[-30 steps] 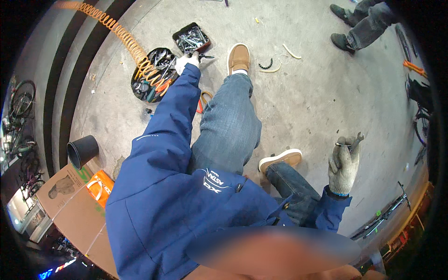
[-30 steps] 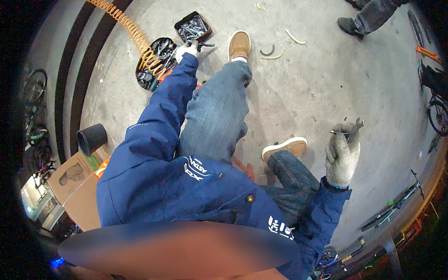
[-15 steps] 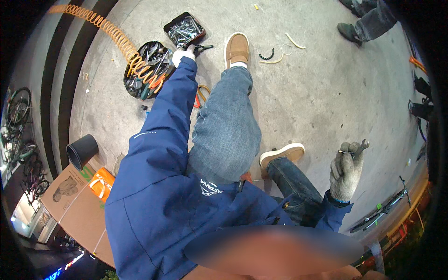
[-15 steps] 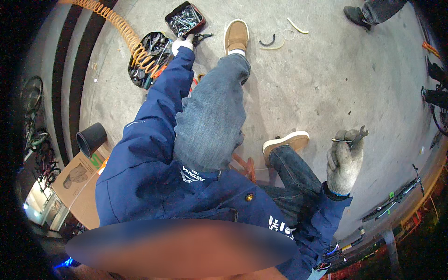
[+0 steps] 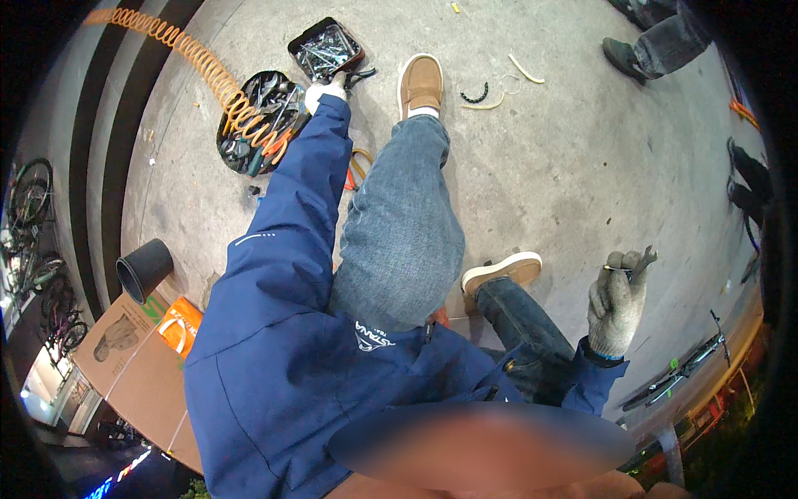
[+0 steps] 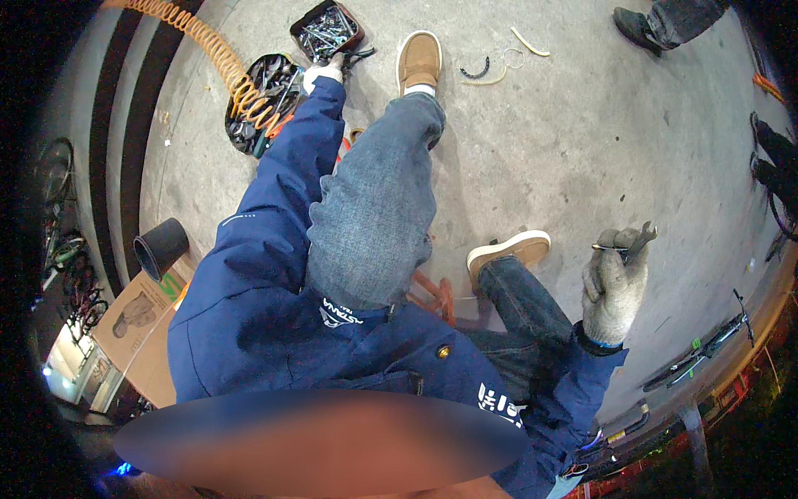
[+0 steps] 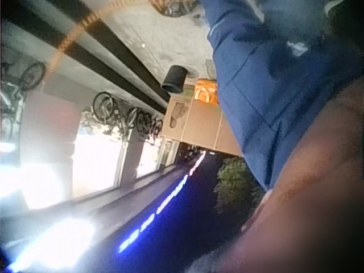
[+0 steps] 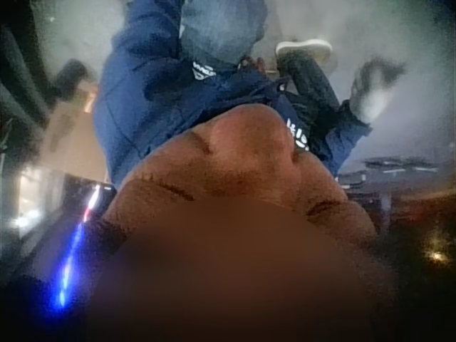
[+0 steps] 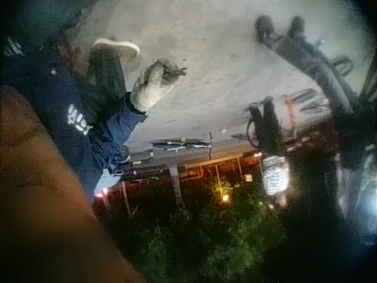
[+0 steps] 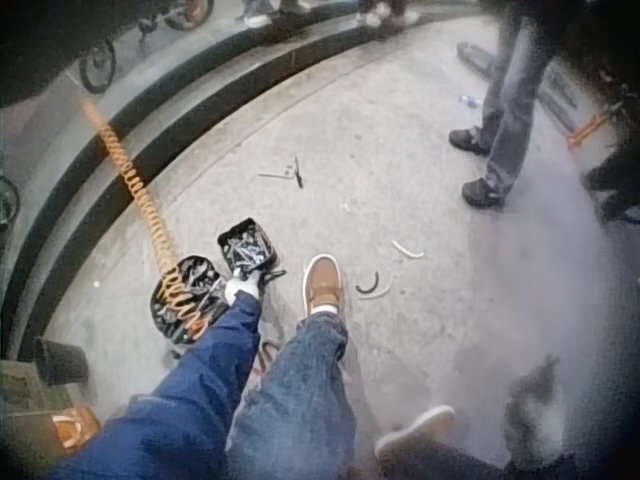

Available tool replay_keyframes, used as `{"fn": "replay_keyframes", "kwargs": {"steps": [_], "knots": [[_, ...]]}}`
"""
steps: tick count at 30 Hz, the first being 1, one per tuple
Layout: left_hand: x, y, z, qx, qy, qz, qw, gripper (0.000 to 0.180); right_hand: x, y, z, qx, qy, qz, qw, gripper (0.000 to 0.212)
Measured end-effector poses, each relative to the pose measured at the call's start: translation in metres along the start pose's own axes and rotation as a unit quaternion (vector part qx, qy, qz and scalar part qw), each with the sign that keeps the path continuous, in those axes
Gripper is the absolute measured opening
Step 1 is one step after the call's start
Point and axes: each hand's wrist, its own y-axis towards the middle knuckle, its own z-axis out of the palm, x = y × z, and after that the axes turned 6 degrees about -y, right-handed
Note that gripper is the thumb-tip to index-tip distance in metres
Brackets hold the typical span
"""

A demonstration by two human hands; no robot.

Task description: The person sits on the floor and uses a wrench and scissors to adjust and cut a small bicycle component. They manipulate the part with both hands, tighten a bolt, and trim a small piece of material.

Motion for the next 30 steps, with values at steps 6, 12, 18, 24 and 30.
{"fn": "replay_keyframes", "kwargs": {"steps": [6, 12, 18, 24, 30], "knots": [[0.005, -0.003, -0.008, -0.003, -0.082, 0.008, 0.997, 0.050, 0.002, -0.001, 0.000, 0.002, 0.015, 0.004, 1.000, 0.034], [0.035, 0.008, -0.018, -0.049, 0.025, -0.020, 0.998, 0.056, 0.004, -0.004, 0.000, -0.008, 0.023, 0.009, 1.000, 0.032], [0.075, -0.040, -0.040, -0.055, 0.047, 0.057, 0.996, 0.051, 0.013, -0.010, 0.006, -0.029, 0.023, -0.008, 0.999, 0.031], [-0.036, -0.097, -0.100, 0.201, -0.125, 0.084, 0.968, 0.037, 0.026, -0.030, 0.002, -0.060, 0.017, -0.009, 0.998, 0.029], [-0.264, -0.208, -0.180, 0.385, -0.309, 0.220, 0.841, 0.031, 0.028, -0.056, -0.009, 0.029, 0.117, -0.117, 0.986, 0.022]]}}
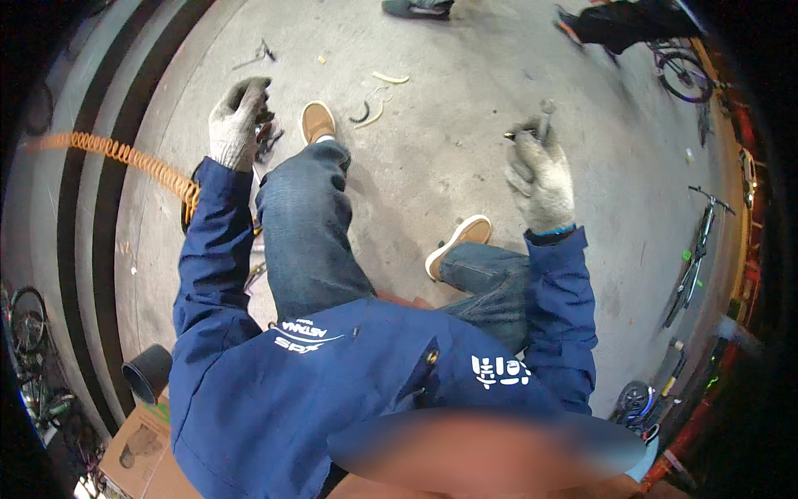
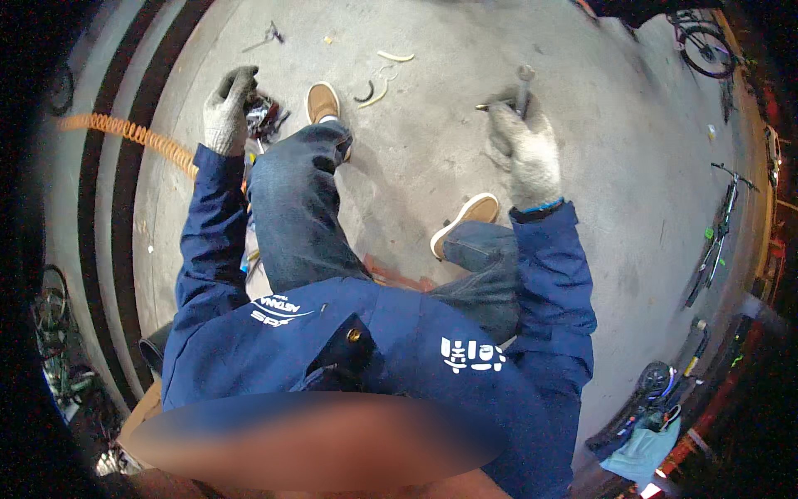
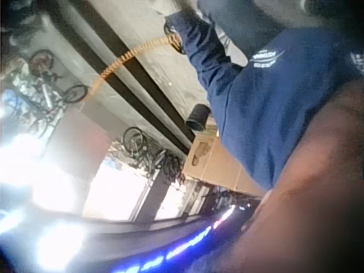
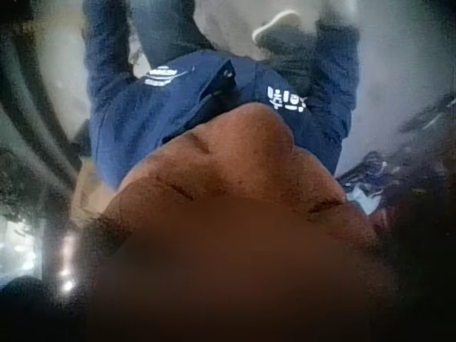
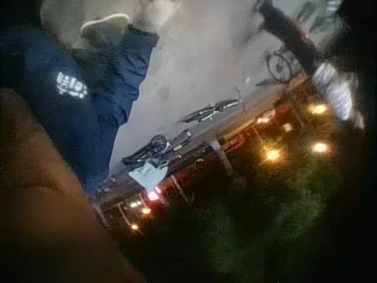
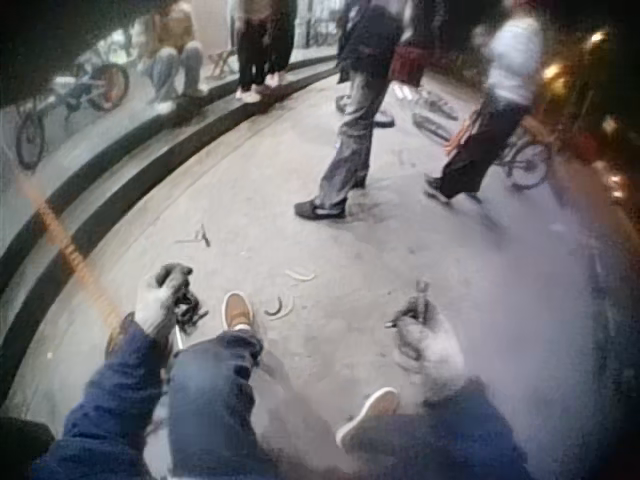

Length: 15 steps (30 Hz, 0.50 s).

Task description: The person sits on the floor and uses a wrench and scissors to adjust and cut a small bicycle component. They manipulate the part with both hands, tighten a bolt, and trim a small piece of material.

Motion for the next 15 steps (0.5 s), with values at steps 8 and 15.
{"fn": "replay_keyframes", "kwargs": {"steps": [8, 15], "knots": [[-0.116, -0.076, 0.184, 0.335, 0.092, 0.028, 0.937, 0.031, 0.004, -0.023, -0.009, 0.072, 0.181, -0.083, 0.977, 0.022], [-0.079, -0.124, 0.236, 0.350, -0.061, -0.059, 0.933, 0.033, -0.001, -0.029, -0.010, 0.110, 0.271, -0.064, 0.954, 0.023]]}}
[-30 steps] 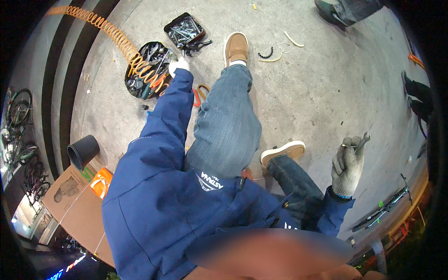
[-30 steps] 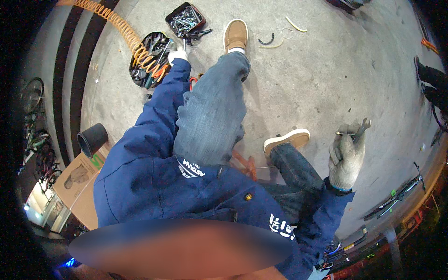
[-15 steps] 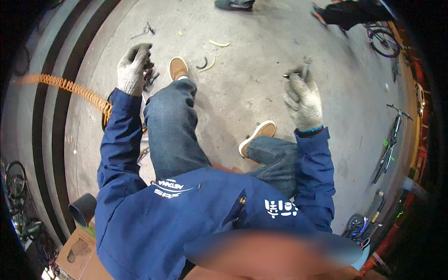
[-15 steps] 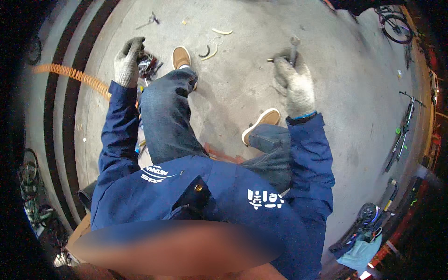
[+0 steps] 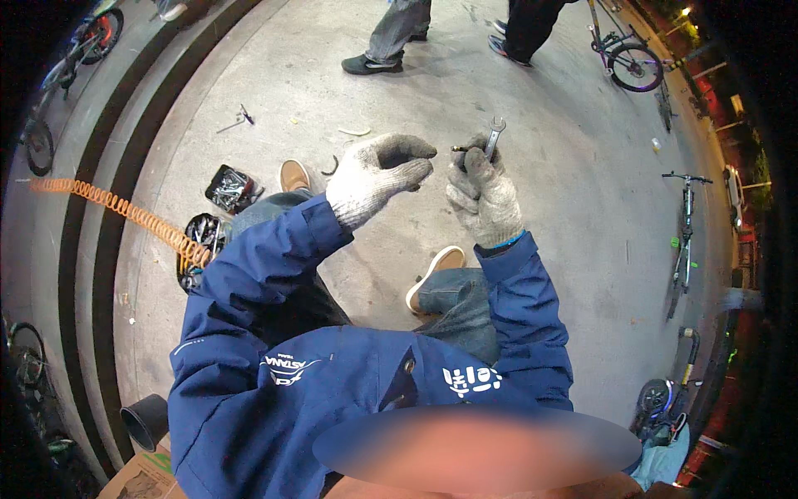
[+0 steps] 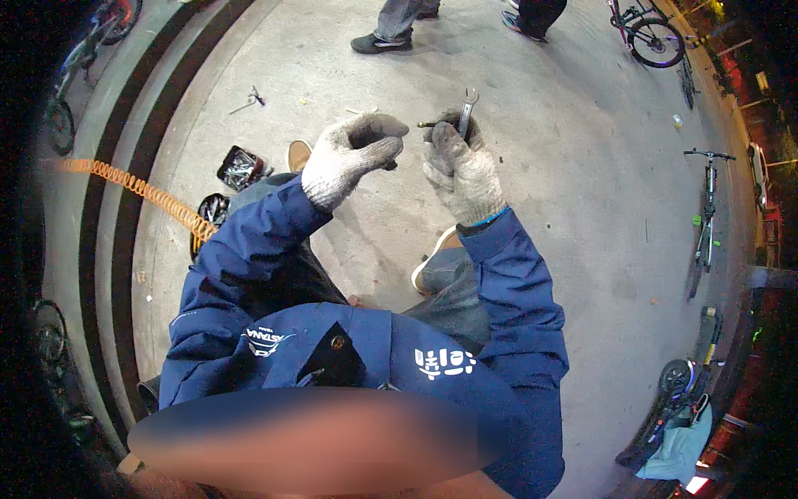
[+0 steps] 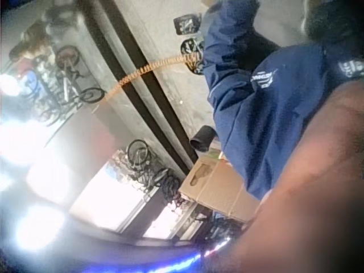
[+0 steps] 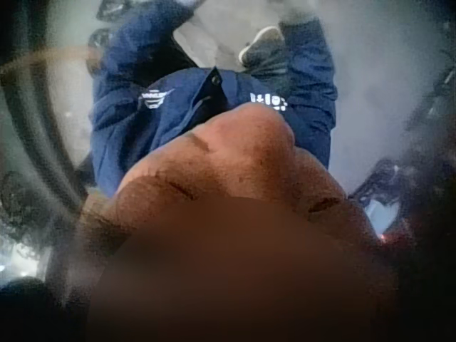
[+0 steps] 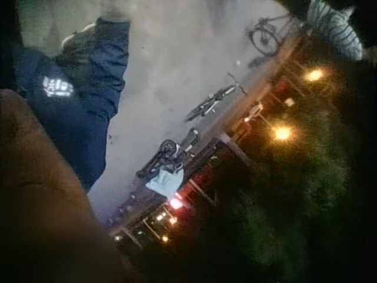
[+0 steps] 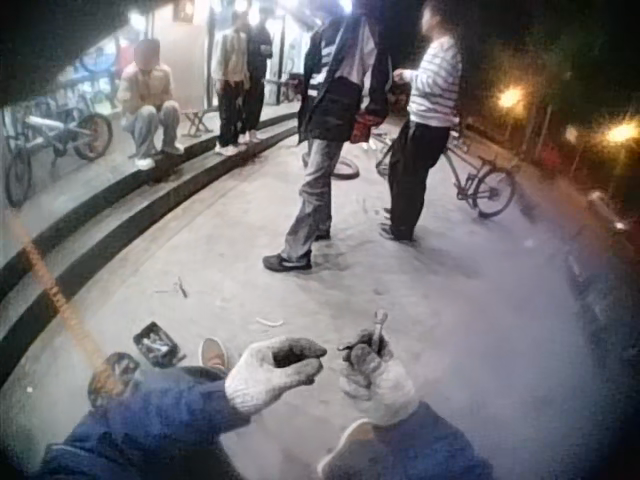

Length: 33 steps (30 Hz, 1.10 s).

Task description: The person sits on the floor and uses a wrench and scissors to adjust and cut a small bicycle component. They manipulate the part with both hands, tighten a bolt, and trim a small piece of material.

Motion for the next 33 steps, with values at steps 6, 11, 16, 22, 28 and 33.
{"fn": "replay_keyframes", "kwargs": {"steps": [6, 11, 16, 22, 28, 33], "knots": [[0.018, -0.004, 0.006, -0.012, -0.065, -0.029, 0.997, 0.037, -0.004, -0.002, 0.001, 0.028, 0.005, 0.018, 0.999, 0.024], [0.013, -0.008, 0.002, -0.005, -0.051, -0.045, 0.998, 0.037, -0.009, 0.000, -0.003, 0.009, 0.013, 0.040, 0.999, 0.025], [0.012, -0.009, 0.000, -0.004, -0.046, -0.045, 0.998, 0.037, -0.012, 0.002, -0.007, 0.010, 0.020, 0.060, 0.998, 0.026], [0.014, -0.008, -0.002, 0.006, -0.063, -0.038, 0.997, 0.033, -0.015, 0.002, -0.006, -0.020, 0.008, 0.074, 0.997, 0.029], [0.013, -0.009, -0.003, 0.006, -0.065, -0.040, 0.997, 0.032, -0.012, 0.003, 0.000, -0.016, 0.006, 0.060, 0.998, 0.032], [0.015, -0.008, -0.002, -0.012, -0.068, -0.045, 0.997, 0.035, -0.010, 0.000, 0.015, -0.111, -0.242, -0.036, 0.963, 0.029]]}}
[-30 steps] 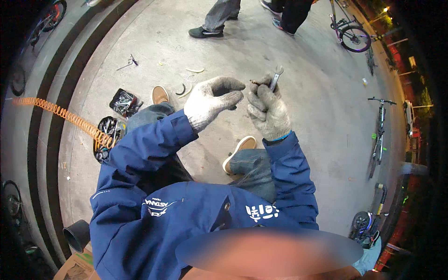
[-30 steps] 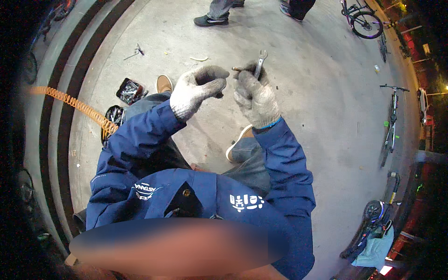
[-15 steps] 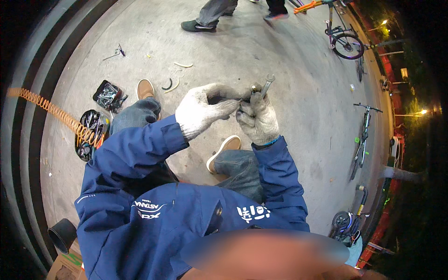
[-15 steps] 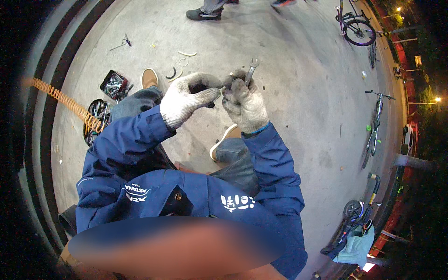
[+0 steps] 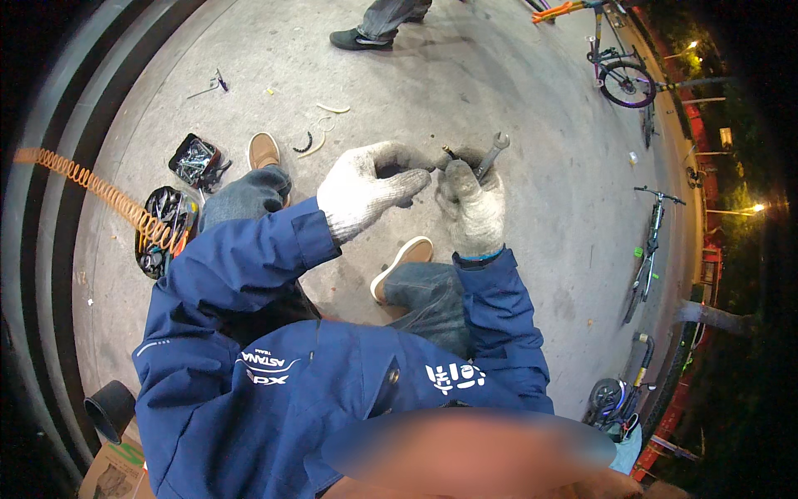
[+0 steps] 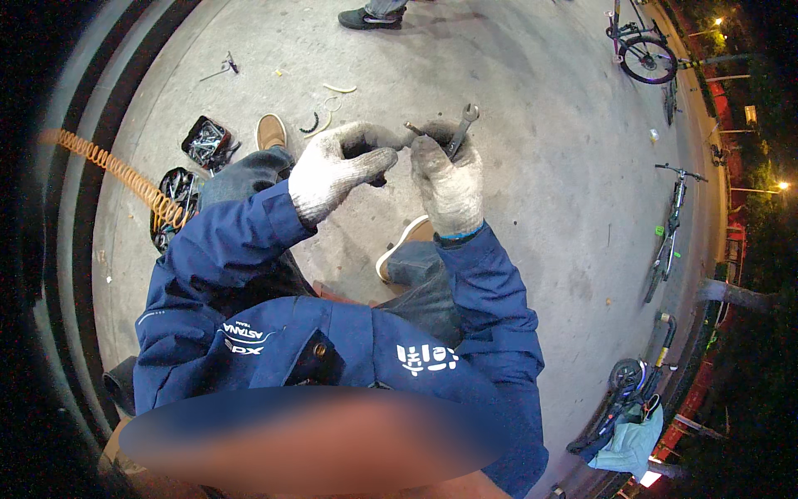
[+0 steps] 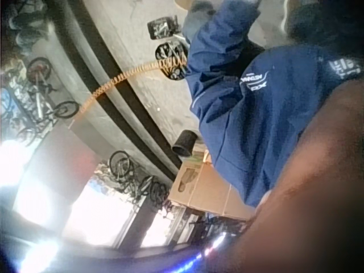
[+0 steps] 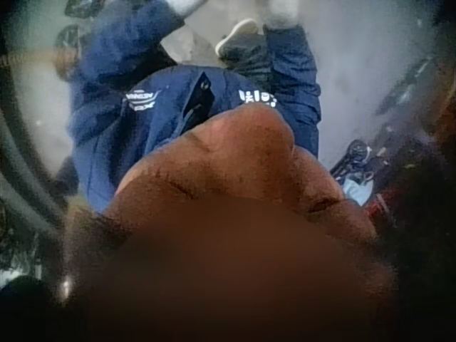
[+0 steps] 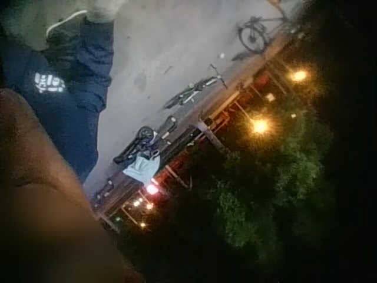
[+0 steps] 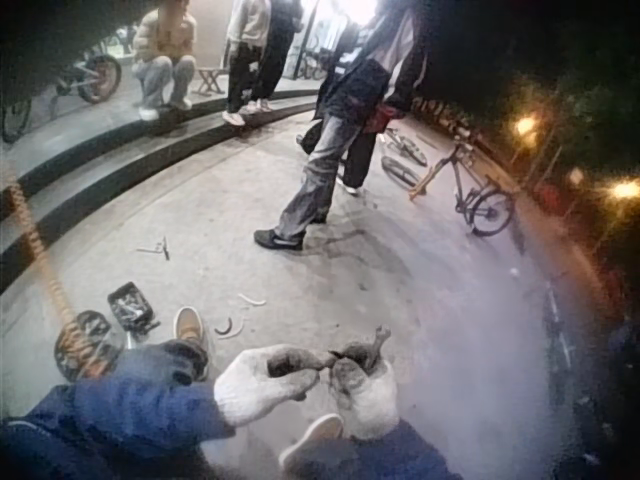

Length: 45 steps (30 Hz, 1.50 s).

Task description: The person sits on the floor and uses a wrench and scissors to adjust and cut a small bicycle component. They manipulate the part with both hands, tighten a bolt, and trim a small piece of material.

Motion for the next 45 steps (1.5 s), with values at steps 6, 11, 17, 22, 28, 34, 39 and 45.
{"fn": "replay_keyframes", "kwargs": {"steps": [6, 11, 17, 22, 28, 34, 39, 45], "knots": [[0.0003, -0.0002, -0.0043, 0.001, 0.036, -0.016, 0.999, 0.031, 0.0049, -0.0056, 0.0096, -0.065, -0.142, -0.125, 0.980, 0.028], [0.0025, 0.0007, -0.0028, -0.005, 0.027, -0.018, 0.999, 0.031, 0.0059, -0.0067, 0.0077, -0.066, -0.165, -0.110, 0.978, 0.028], [-0.0008, -0.0006, -0.0020, -0.001, 0.028, -0.010, 1.000, 0.031, 0.0059, -0.0066, 0.0077, -0.060, -0.147, -0.105, 0.982, 0.029], [-0.0024, -0.0015, -0.0014, -0.003, 0.025, -0.014, 1.000, 0.031, 0.0059, -0.0059, 0.0088, -0.064, -0.139, -0.111, 0.982, 0.028], [-0.0016, -0.0020, -0.0023, -0.003, 0.024, -0.018, 1.000, 0.032, 0.0066, -0.0062, 0.0091, -0.068, -0.130, -0.111, 0.983, 0.027], [-0.0021, -0.0025, -0.0027, -0.002, 0.026, -0.021, 0.999, 0.032, 0.0057, -0.0061, 0.0066, -0.052, -0.147, -0.106, 0.982, 0.027], [-0.0014, -0.0023, -0.0035, 0.003, 0.027, -0.022, 0.999, 0.032, 0.0050, -0.0057, 0.0067, -0.070, -0.119, -0.094, 0.986, 0.027], [-0.0008, -0.0023, -0.0055, 0.009, 0.038, -0.023, 0.999, 0.032, 0.0062, -0.0058, 0.0072, -0.064, -0.112, -0.089, 0.988, 0.029]]}}
